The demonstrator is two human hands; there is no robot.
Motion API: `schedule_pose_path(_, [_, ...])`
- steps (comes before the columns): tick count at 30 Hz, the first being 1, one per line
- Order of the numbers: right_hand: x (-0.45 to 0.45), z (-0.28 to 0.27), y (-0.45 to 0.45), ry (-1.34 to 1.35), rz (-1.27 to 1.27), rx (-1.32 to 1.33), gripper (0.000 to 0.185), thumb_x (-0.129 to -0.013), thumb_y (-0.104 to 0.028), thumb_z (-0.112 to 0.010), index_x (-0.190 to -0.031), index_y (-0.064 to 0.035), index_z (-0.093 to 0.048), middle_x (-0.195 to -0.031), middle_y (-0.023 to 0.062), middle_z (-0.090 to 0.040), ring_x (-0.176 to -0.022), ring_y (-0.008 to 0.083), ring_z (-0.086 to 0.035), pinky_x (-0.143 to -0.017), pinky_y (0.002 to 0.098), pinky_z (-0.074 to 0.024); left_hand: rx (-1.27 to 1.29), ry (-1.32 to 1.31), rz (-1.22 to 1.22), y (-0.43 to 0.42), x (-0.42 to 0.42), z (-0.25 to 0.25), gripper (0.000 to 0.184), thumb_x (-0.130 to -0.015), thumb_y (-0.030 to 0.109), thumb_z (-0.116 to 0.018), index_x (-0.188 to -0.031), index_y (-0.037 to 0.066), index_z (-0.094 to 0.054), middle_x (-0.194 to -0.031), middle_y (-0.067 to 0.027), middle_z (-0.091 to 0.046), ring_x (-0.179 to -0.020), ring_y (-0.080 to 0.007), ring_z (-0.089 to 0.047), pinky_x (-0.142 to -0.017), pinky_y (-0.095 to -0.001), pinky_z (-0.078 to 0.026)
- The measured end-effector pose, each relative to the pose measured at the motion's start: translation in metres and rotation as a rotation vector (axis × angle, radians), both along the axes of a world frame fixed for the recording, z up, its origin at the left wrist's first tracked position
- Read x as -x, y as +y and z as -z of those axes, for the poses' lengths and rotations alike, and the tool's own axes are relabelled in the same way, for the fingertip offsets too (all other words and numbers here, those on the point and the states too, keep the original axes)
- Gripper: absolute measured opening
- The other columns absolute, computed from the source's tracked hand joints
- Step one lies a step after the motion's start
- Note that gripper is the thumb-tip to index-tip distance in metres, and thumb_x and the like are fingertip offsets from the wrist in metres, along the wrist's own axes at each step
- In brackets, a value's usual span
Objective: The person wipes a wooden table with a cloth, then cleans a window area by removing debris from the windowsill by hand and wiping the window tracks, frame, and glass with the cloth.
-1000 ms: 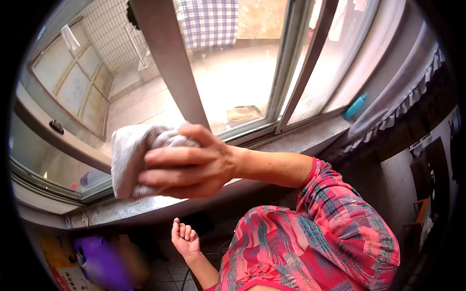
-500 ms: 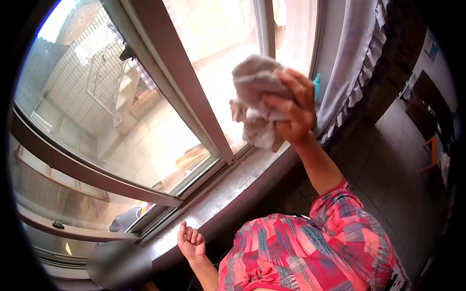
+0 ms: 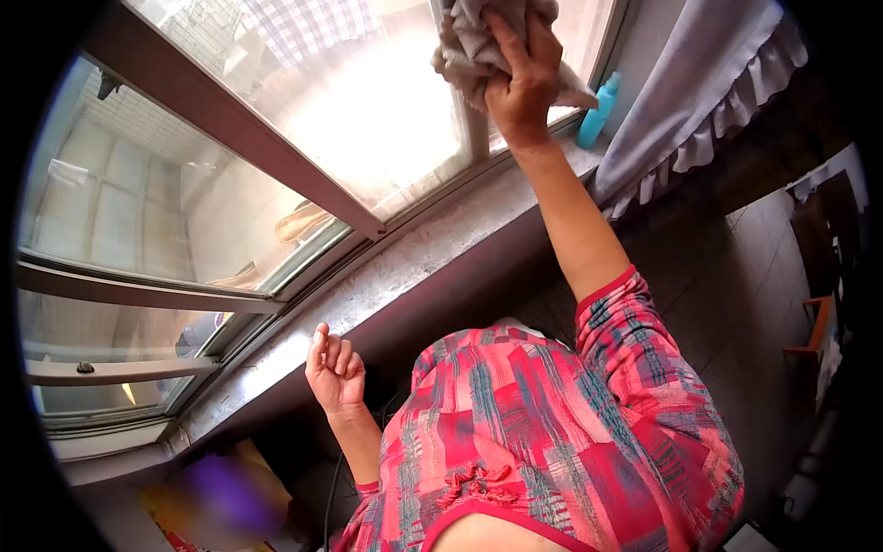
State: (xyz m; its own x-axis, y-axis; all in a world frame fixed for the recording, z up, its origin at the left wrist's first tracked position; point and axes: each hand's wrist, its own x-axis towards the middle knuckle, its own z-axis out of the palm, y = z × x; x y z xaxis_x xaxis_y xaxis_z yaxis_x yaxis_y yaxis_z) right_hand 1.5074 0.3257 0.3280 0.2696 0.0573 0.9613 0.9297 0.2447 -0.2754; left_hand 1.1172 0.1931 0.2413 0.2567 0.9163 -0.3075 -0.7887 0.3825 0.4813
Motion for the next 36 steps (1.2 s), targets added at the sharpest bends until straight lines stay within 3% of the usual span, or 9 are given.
schedule_pose_path(7, [0.035, 0.155, -0.036, 0.580, -0.298, 0.258, 0.042, -0.064, 0.010, -0.058, -0.101, -0.0093, -0.065, -0.109, 0.0116, -0.057, -0.109, 0.0315, -0.051, -0.097, 0.0364, -0.0401, -0.006, 0.029, 0.017, -0.005, -0.030, 0.000, 0.017, -0.093, 0.016, -0.052, -0.102, 0.004, -0.060, -0.055, 0.0051, -0.029, -0.045, -0.0063, -0.027, -0.038, -0.0215, -0.022])
schedule_pose_path(11, [0.028, 0.150, -0.052, 0.752, -0.465, 0.312, 0.038, -0.069, 0.013, -0.052, -0.102, -0.0040, -0.062, -0.101, 0.0076, -0.060, -0.097, 0.0224, -0.058, -0.087, 0.0296, -0.0464, 0.006, 0.052, 0.020, -0.007, -0.045, -0.001, 0.016, -0.092, 0.016, -0.053, -0.101, 0.005, -0.060, -0.054, 0.0051, -0.029, -0.045, -0.0064, -0.027, -0.038, -0.0215, -0.022])
schedule_pose_path(13, [0.012, 0.121, -0.057, 1.218, -0.732, 0.110, 0.040, -0.069, 0.010, -0.048, -0.105, -0.0010, -0.061, -0.104, 0.0106, -0.060, -0.091, 0.0221, -0.060, -0.086, 0.0295, -0.0477, -0.002, 0.037, 0.022, -0.006, -0.049, -0.002, 0.015, -0.092, 0.015, -0.053, -0.101, 0.005, -0.060, -0.054, 0.0051, -0.029, -0.045, -0.0062, -0.027, -0.038, -0.0214, -0.023])
schedule_pose_path(15, [-0.021, 0.090, -0.061, 1.328, -0.706, -0.059, 0.039, -0.073, 0.008, -0.049, -0.110, 0.0016, -0.059, -0.104, 0.0105, -0.062, -0.091, 0.0193, -0.061, -0.085, 0.0273, -0.0482, -0.009, 0.040, 0.019, -0.007, -0.050, -0.003, 0.015, -0.092, 0.016, -0.053, -0.101, 0.005, -0.060, -0.055, 0.0052, -0.029, -0.045, -0.0061, -0.027, -0.038, -0.0213, -0.023])
schedule_pose_path(19, [-0.090, 0.104, -0.053, 0.906, -0.223, 0.091, 0.039, -0.072, 0.002, -0.056, -0.111, 0.0033, -0.061, -0.102, 0.0112, -0.065, -0.094, 0.0175, -0.060, -0.084, 0.0278, -0.0473, -0.043, 0.017, 0.030, -0.011, -0.042, 0.002, 0.020, -0.094, 0.016, -0.050, -0.106, 0.003, -0.061, -0.056, 0.0044, -0.027, -0.046, -0.0066, -0.026, -0.039, -0.0213, -0.021])
schedule_pose_path(25, [-0.092, 0.122, -0.142, 1.142, -0.664, 0.110, 0.043, -0.078, 0.004, -0.056, -0.121, 0.0043, -0.055, -0.110, 0.0086, -0.060, -0.098, 0.0158, -0.058, -0.089, 0.0292, -0.0456, -0.004, 0.028, -0.068, -0.023, -0.023, 0.001, 0.021, -0.093, 0.014, -0.051, -0.108, 0.002, -0.060, -0.057, 0.0040, -0.029, -0.046, -0.0066, -0.027, -0.039, -0.0210, -0.022])
schedule_pose_path(30, [-0.123, 0.159, -0.137, 1.080, -0.425, 0.353, 0.042, -0.077, 0.000, -0.056, -0.119, 0.0053, -0.056, -0.110, 0.0087, -0.062, -0.096, 0.0151, -0.058, -0.088, 0.0253, -0.0436, 0.046, 0.086, -0.069, -0.014, -0.023, -0.002, 0.018, -0.094, 0.015, -0.051, -0.103, 0.003, -0.060, -0.056, 0.0048, -0.028, -0.046, -0.0059, -0.027, -0.038, -0.0205, -0.023])
schedule_pose_path(34, [-0.123, 0.189, -0.112, 0.392, 0.107, 0.872, 0.051, -0.069, -0.015, -0.056, -0.119, -0.0110, -0.061, -0.123, 0.0167, -0.057, -0.107, 0.0367, -0.053, -0.097, 0.0407, -0.0405, -0.013, 0.040, 0.005, -0.005, -0.022, -0.004, 0.021, -0.094, 0.015, -0.049, -0.108, 0.002, -0.059, -0.057, 0.0044, -0.029, -0.048, -0.0062, -0.027, -0.040, -0.0214, -0.023])
schedule_pose_path(36, [-0.093, 0.197, -0.104, 0.337, 0.180, 1.140, 0.050, -0.071, -0.015, -0.056, -0.120, -0.0194, -0.061, -0.133, 0.0116, -0.049, -0.114, 0.0370, -0.048, -0.097, 0.0409, -0.0403, 0.004, 0.035, 0.005, -0.004, -0.020, -0.006, 0.020, -0.093, 0.014, -0.051, -0.108, 0.002, -0.059, -0.058, 0.0045, -0.029, -0.048, -0.0060, -0.027, -0.040, -0.0211, -0.023])
